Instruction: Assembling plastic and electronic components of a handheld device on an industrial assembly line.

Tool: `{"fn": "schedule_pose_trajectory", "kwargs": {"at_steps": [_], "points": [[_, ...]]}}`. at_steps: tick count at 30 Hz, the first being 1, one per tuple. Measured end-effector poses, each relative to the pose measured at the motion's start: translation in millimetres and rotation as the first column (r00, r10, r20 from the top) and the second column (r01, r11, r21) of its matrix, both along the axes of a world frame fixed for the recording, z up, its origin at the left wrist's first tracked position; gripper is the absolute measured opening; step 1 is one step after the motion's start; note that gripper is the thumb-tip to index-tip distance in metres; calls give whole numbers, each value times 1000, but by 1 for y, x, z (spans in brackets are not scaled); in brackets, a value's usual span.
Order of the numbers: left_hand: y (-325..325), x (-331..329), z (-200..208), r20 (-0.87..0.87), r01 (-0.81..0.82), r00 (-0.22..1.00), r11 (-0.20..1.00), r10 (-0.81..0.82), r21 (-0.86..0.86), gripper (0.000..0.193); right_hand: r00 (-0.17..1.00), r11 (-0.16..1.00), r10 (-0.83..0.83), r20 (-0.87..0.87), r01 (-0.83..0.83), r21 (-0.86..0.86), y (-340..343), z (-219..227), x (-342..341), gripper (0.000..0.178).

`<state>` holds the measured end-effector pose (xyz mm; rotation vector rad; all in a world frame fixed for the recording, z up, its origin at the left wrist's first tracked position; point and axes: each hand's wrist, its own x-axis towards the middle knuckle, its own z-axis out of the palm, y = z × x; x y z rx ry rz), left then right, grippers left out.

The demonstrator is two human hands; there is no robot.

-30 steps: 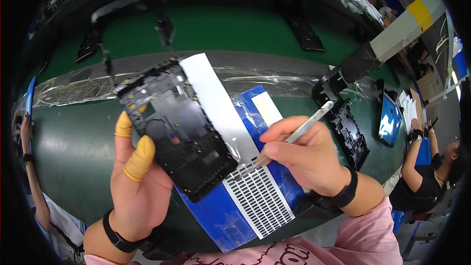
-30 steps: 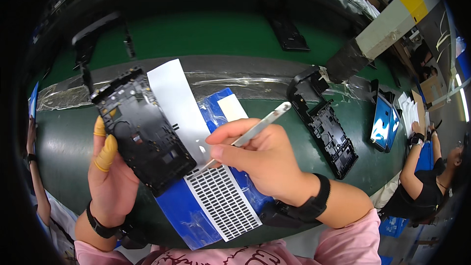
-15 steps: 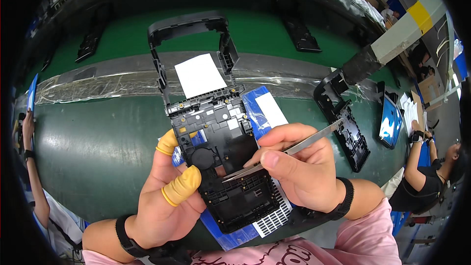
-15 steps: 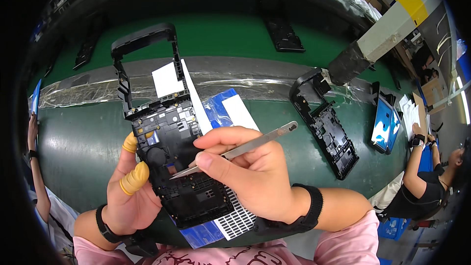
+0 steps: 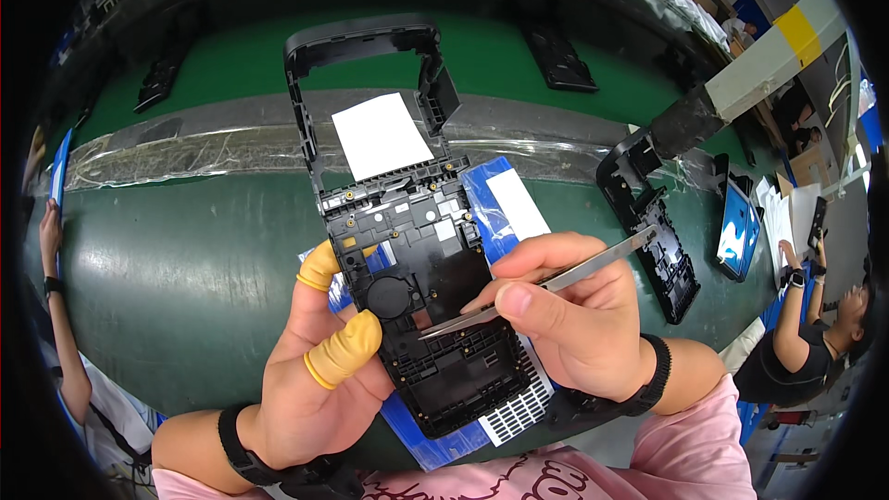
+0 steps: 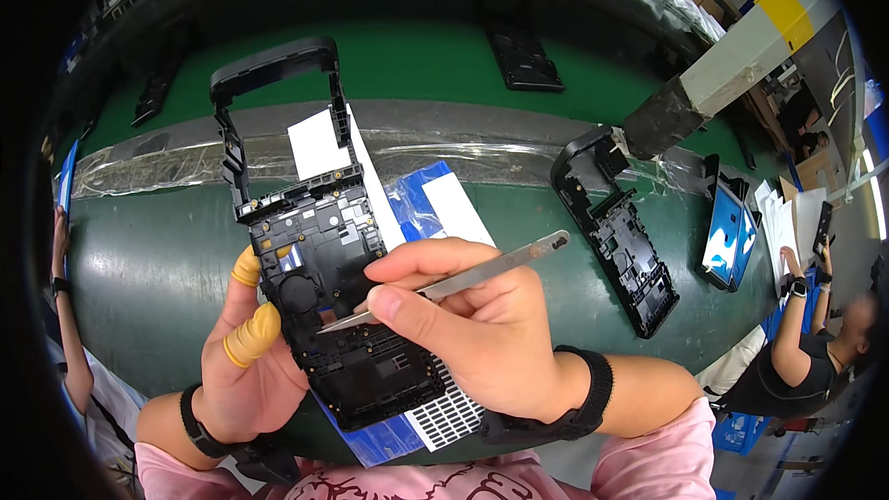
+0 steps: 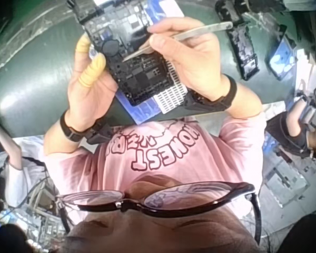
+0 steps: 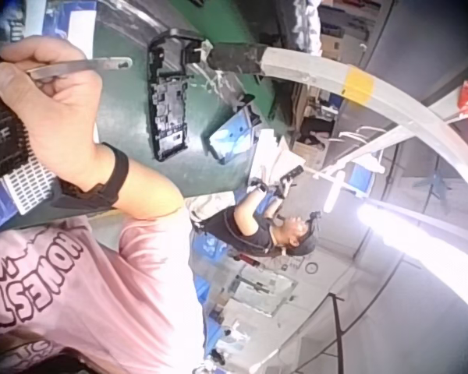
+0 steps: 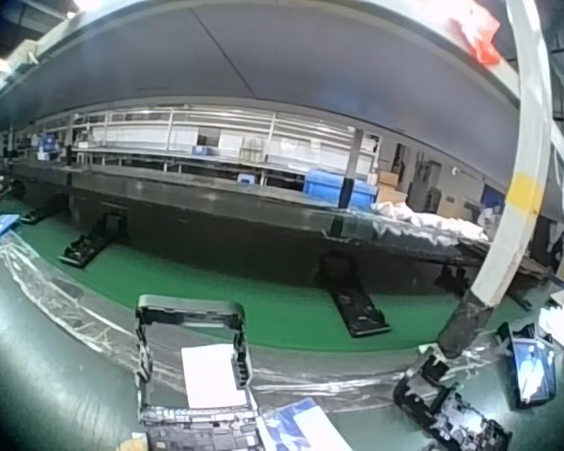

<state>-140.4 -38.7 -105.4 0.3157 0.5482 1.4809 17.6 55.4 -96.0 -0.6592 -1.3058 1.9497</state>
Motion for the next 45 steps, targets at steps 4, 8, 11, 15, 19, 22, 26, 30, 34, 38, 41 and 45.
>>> {"fn": "schedule_pose_trajectory", "kwargs": {"at_steps": [4,8,11,15,19,22,26,30,34,38,41,45], "points": [[-1,1,-2,-8,-6,1000,1000,7,28,55,1000,1000,0,18,0,21,0,0,1,18],[0,3,-1,-7,-16,1000,1000,16,18,55,999,1000,18,-29,-18,8,1,-3,1,18],[0,3,-1,-9,-15,1000,1000,15,24,55,1000,1000,17,-17,-17,27,1,-4,2,18],[0,5,-1,-9,-32,999,999,32,23,56,1000,1000,3,-4,-3,27,0,-4,1,18],[-1,5,-2,-78,-48,996,998,51,30,57,999,1000,4,39,-5,29,1,-3,2,16],[-1,5,-3,-107,-59,992,997,65,60,57,1000,1000,9,26,-9,7,0,-3,2,16],[-1,5,-2,-86,-56,994,997,61,51,57,1000,999,-6,22,7,-32,-2,-2,0,16],[-1,3,-2,-77,-51,996,998,53,21,56,999,998,-51,15,52,-46,-4,1,-2,15],[0,3,2,-48,-35,998,999,33,-21,54,995,994,44,-92,-53,-92,1,-5,3,19],[0,3,2,-33,-33,999,999,32,-35,54,994,993,54,-95,-64,-100,2,-4,4,19],[0,2,1,-30,-30,999,999,29,-12,54,996,994,45,-77,-53,-95,1,-4,3,19],[0,3,1,-44,-41,998,999,40,-28,54,996,994,38,-75,-45,-101,1,-5,3,19]]}}
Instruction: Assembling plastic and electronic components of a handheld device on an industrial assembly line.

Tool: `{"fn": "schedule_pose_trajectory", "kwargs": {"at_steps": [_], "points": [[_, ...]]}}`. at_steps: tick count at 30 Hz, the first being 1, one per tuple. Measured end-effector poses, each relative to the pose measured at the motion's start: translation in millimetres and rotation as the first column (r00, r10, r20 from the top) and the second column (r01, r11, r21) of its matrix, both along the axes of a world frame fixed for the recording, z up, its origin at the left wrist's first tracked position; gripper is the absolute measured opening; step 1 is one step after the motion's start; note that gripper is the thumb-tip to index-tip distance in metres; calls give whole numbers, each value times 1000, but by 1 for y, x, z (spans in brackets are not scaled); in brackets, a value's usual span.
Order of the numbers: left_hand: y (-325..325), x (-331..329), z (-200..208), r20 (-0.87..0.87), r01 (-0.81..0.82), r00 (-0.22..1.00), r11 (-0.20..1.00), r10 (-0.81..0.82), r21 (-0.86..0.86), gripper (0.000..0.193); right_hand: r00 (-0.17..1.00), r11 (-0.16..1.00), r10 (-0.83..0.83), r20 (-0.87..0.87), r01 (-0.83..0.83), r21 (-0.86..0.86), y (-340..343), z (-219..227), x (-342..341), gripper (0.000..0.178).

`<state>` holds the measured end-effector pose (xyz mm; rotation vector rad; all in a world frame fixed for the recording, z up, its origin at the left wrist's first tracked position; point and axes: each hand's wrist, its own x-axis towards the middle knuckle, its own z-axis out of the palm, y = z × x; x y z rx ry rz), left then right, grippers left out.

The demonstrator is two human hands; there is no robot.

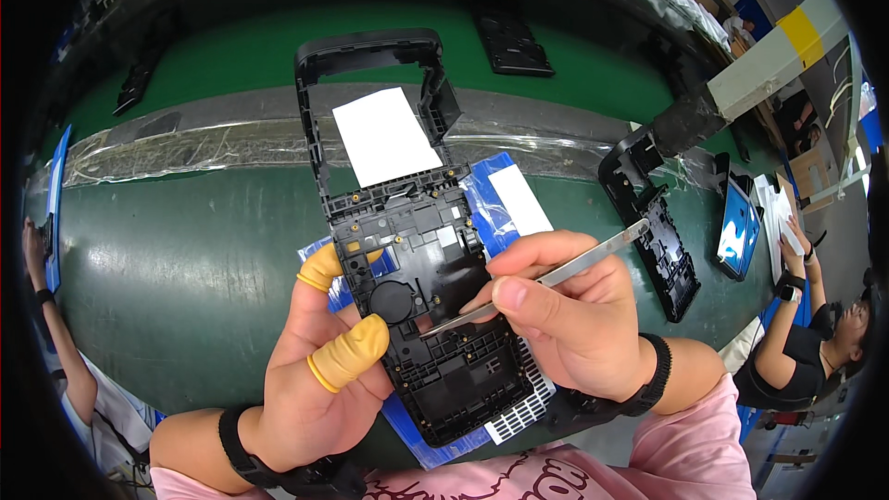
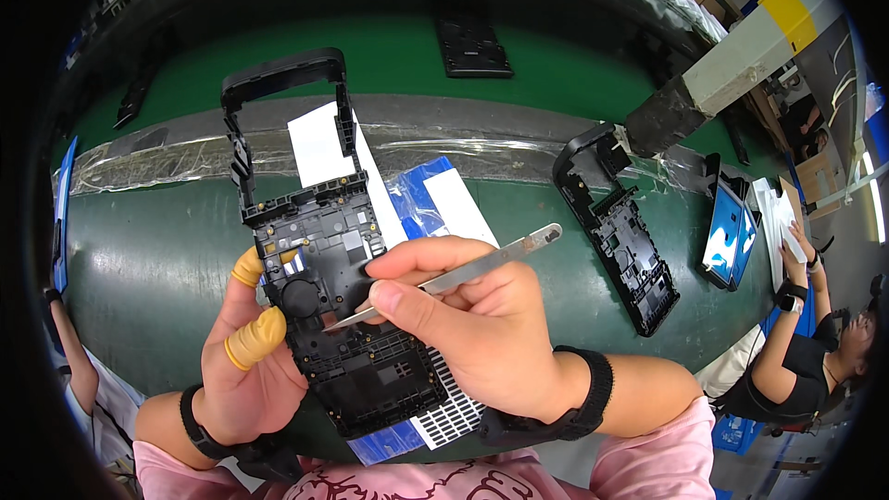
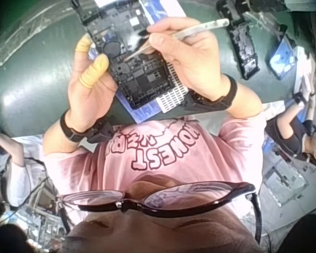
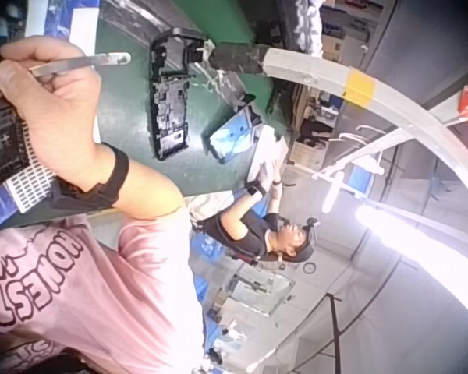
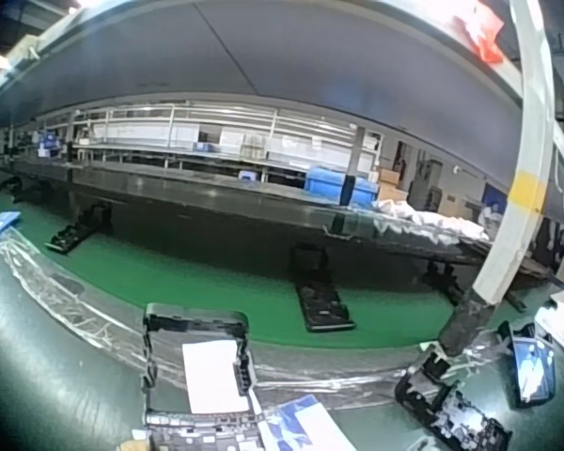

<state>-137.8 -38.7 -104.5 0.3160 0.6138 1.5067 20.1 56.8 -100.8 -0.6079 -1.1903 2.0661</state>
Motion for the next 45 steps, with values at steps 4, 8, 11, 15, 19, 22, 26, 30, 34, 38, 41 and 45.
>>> {"fn": "schedule_pose_trajectory", "kwargs": {"at_steps": [4,8,11,15,19,22,26,30,34,38,41,45], "points": [[0,1,0,1,0,1000,1000,0,8,54,1000,1000,-5,-8,5,1,0,0,0,19],[0,2,-1,1,-13,1000,1000,13,11,54,1000,1000,-10,13,9,16,0,0,0,18],[-1,2,-2,-7,-11,1000,999,11,31,54,1000,1000,-12,25,11,24,-1,1,-1,17],[0,3,-2,-52,-29,998,999,30,27,53,999,999,-18,36,17,36,-1,1,-1,17],[-1,3,-3,-11,-19,1000,999,19,32,54,999,999,-24,47,22,46,-1,0,0,16],[-1,3,-2,15,-32,999,999,32,16,56,999,999,-27,31,26,21,-2,1,-2,15],[1,6,-5,-79,-62,995,998,62,6,58,999,998,-40,26,39,45,-4,0,-3,15],[1,1,-9,-179,-113,979,991,100,-66,55,991,993,-117,65,118,-14,-3,3,-4,15],[3,-3,-6,-118,-155,983,983,143,-99,51,972,974,-227,-58,227,-9,11,20,4,15],[9,-1,-3,-166,-172,974,981,156,-85,48,949,949,-309,-62,312,50,28,30,26,16],[26,-14,6,-428,-233,887,969,175,-87,43,955,955,-297,-2,297,-19,31,31,30,15],[108,-78,25,-563,-110,820,994,101,19,20,952,947,-304,29,305,-105,33,11,38,14]]}}
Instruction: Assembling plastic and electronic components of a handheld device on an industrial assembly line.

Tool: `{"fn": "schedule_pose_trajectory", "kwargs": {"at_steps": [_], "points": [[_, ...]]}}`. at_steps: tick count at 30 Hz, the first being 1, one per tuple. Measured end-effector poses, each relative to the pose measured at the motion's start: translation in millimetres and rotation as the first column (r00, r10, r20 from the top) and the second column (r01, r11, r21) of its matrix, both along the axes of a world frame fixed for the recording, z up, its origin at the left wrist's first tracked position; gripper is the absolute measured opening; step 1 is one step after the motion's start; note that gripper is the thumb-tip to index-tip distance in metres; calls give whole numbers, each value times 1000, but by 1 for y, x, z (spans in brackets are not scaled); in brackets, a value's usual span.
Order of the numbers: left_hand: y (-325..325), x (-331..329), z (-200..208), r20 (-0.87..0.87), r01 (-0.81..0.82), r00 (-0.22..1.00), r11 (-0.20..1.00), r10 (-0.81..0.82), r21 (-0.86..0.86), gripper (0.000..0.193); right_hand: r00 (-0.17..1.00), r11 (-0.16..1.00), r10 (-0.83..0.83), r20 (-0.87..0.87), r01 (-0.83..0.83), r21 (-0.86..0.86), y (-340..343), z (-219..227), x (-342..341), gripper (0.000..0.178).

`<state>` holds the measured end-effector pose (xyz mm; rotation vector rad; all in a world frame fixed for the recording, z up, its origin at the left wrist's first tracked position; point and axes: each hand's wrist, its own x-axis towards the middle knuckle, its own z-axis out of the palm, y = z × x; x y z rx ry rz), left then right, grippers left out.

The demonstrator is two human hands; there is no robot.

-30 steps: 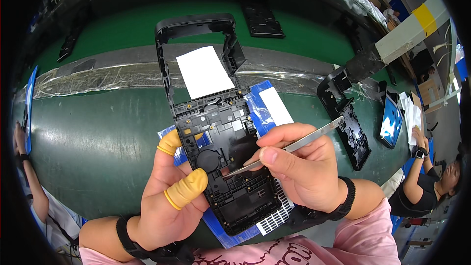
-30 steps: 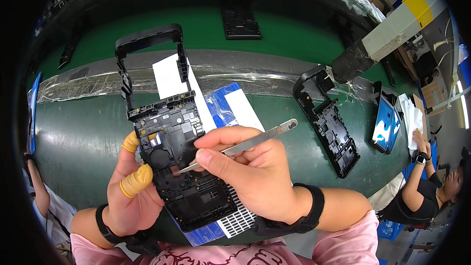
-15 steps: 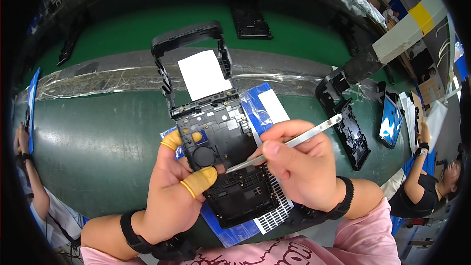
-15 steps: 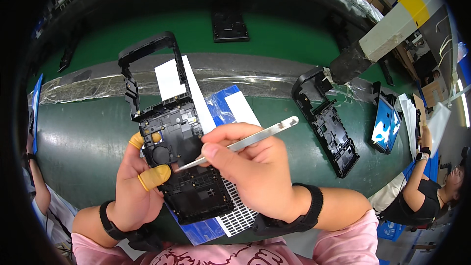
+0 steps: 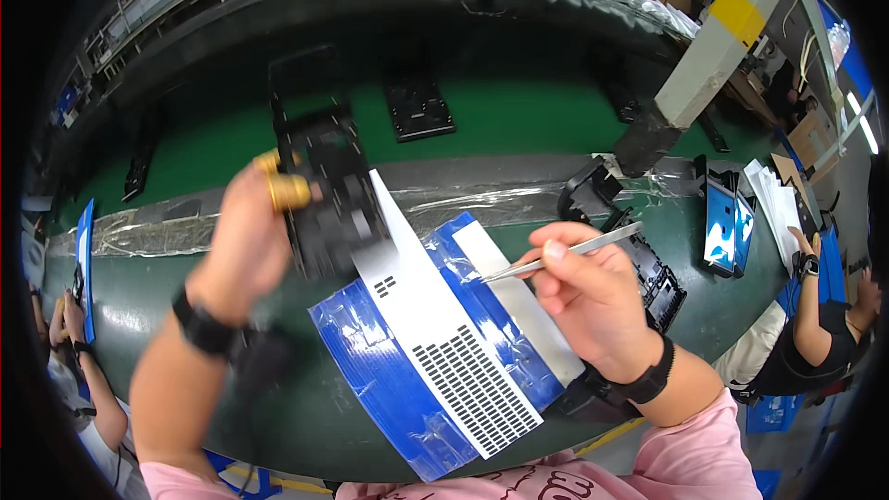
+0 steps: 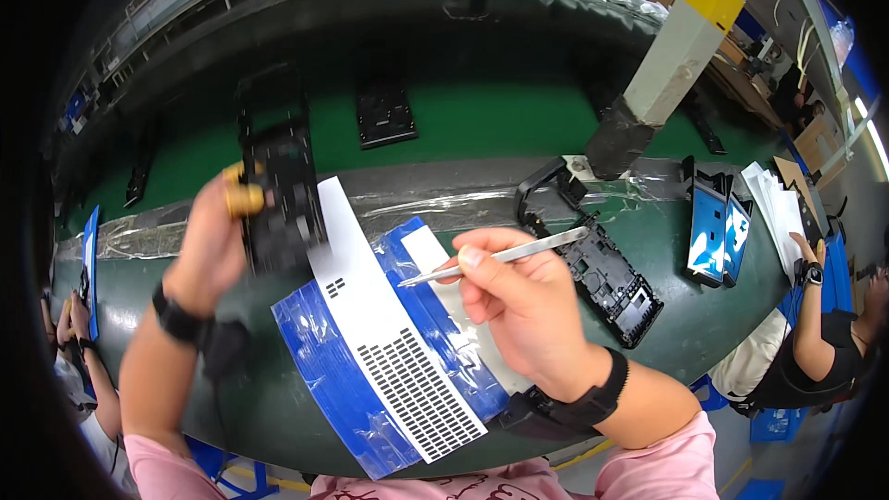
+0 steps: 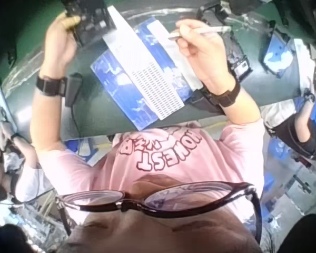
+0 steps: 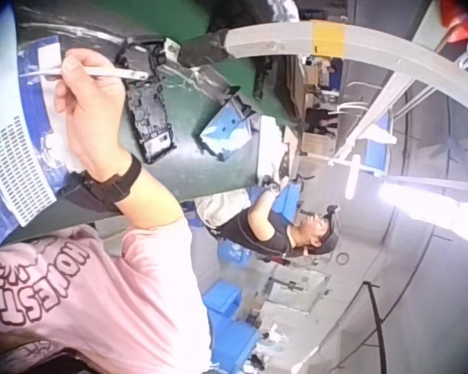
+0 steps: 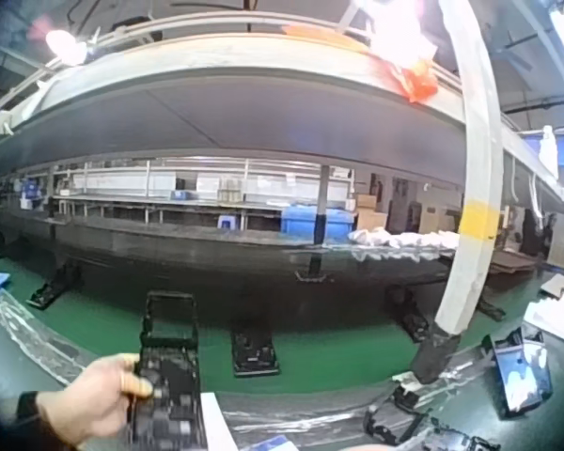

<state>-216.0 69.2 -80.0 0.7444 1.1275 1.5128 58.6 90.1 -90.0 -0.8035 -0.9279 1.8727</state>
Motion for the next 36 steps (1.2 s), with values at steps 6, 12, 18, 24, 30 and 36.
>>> {"fn": "schedule_pose_trajectory", "kwargs": {"at_steps": [6,12,18,24,30,36], "points": [[108,-94,-11,-932,-396,-175,844,318,362,46,972,975,223,-67,-223,6,0,-7,-2,18],[171,0,-14,-918,-160,50,904,-394,-397,41,970,965,244,20,-245,88,6,-17,-3,18],[178,-58,-30,-895,-46,445,998,-22,-47,16,929,917,308,207,-348,194,2,-18,-16,15],[65,-17,18,-217,-64,967,948,137,312,10,924,918,270,271,-332,215,1,-19,-21,13],[-55,25,20,230,-185,963,963,139,194,24,919,925,269,287,-329,187,-14,-24,-26,6],[-87,40,-6,370,-190,919,975,134,118,33,905,934,242,351,-315,166,-15,-26,-28,7]]}}
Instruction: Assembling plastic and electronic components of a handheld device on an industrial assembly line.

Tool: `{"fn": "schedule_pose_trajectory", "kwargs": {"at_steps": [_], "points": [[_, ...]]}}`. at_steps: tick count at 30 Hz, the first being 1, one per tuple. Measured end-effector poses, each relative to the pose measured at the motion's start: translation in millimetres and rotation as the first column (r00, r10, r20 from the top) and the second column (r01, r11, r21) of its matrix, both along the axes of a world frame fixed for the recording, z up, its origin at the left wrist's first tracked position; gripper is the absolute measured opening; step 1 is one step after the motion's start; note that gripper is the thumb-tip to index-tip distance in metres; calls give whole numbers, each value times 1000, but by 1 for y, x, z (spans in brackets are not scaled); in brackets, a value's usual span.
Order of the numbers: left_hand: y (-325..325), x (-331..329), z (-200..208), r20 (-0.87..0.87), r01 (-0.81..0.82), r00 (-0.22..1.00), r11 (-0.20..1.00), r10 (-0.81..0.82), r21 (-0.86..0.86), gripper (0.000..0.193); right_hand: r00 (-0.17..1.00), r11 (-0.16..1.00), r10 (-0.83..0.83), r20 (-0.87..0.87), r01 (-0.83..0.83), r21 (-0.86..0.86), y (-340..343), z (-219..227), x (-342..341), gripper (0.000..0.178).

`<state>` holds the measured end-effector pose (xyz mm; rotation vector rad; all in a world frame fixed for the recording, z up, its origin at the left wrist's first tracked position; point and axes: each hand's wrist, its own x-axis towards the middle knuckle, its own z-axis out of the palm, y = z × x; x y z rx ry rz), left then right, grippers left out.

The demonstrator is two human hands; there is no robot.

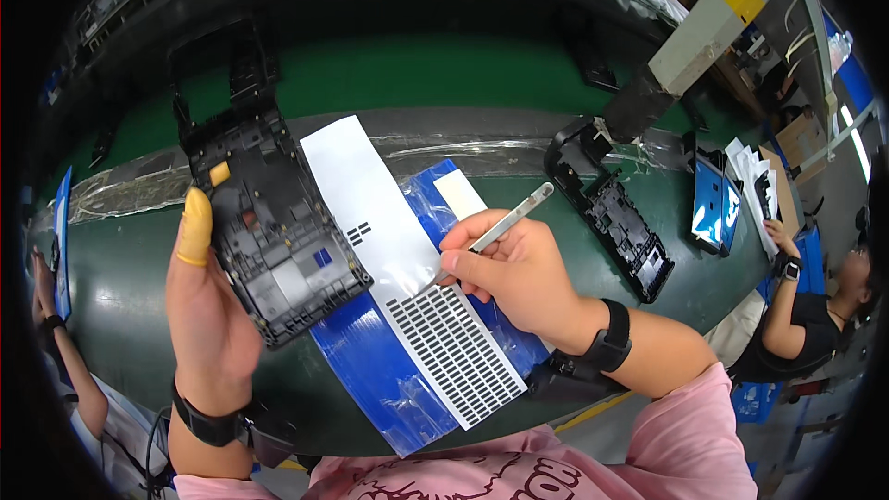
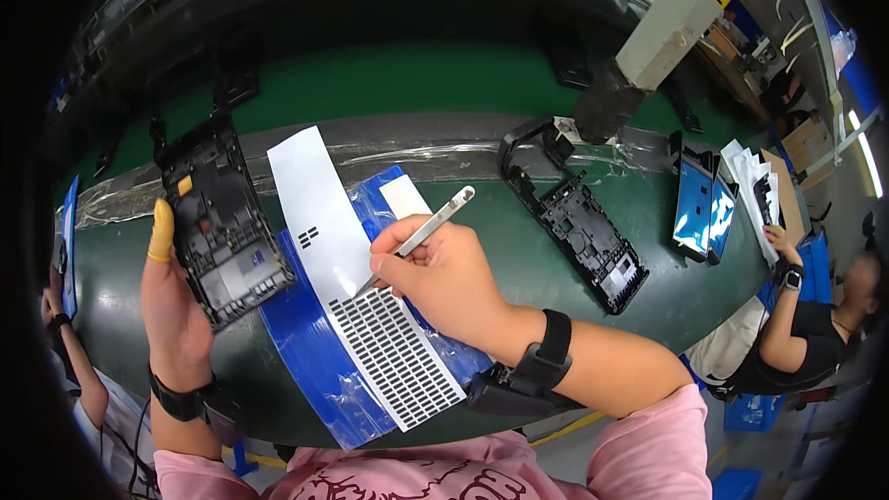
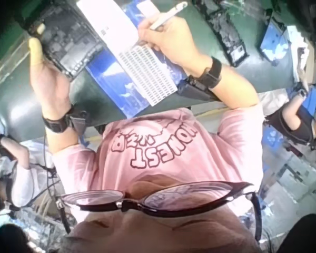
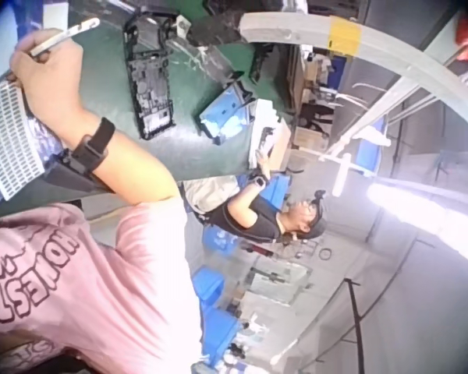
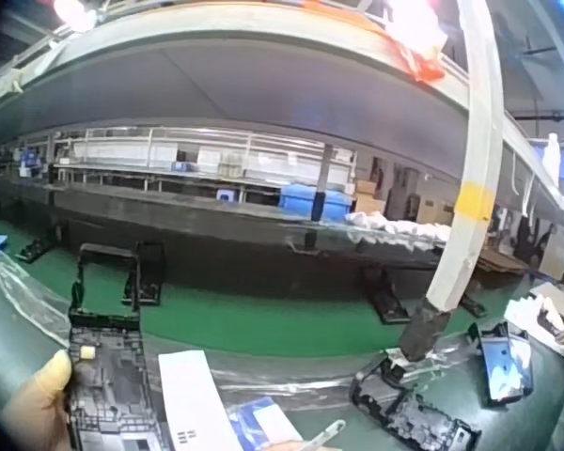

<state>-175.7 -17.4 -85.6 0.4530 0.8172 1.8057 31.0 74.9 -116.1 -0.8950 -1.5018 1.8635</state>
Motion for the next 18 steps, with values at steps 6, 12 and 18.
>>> {"fn": "schedule_pose_trajectory", "kwargs": {"at_steps": [6,12,18], "points": [[3,19,-4,-100,-56,994,998,53,-24,32,998,1000,15,57,-14,-18,0,4,0,8],[-1,28,-2,-41,-56,998,998,54,-43,36,997,994,29,-71,-36,-107,-2,10,6,11],[-2,42,-10,229,286,940,949,-251,-132,37,942,998,4,-335,-23,-54,-18,23,7,15]]}}
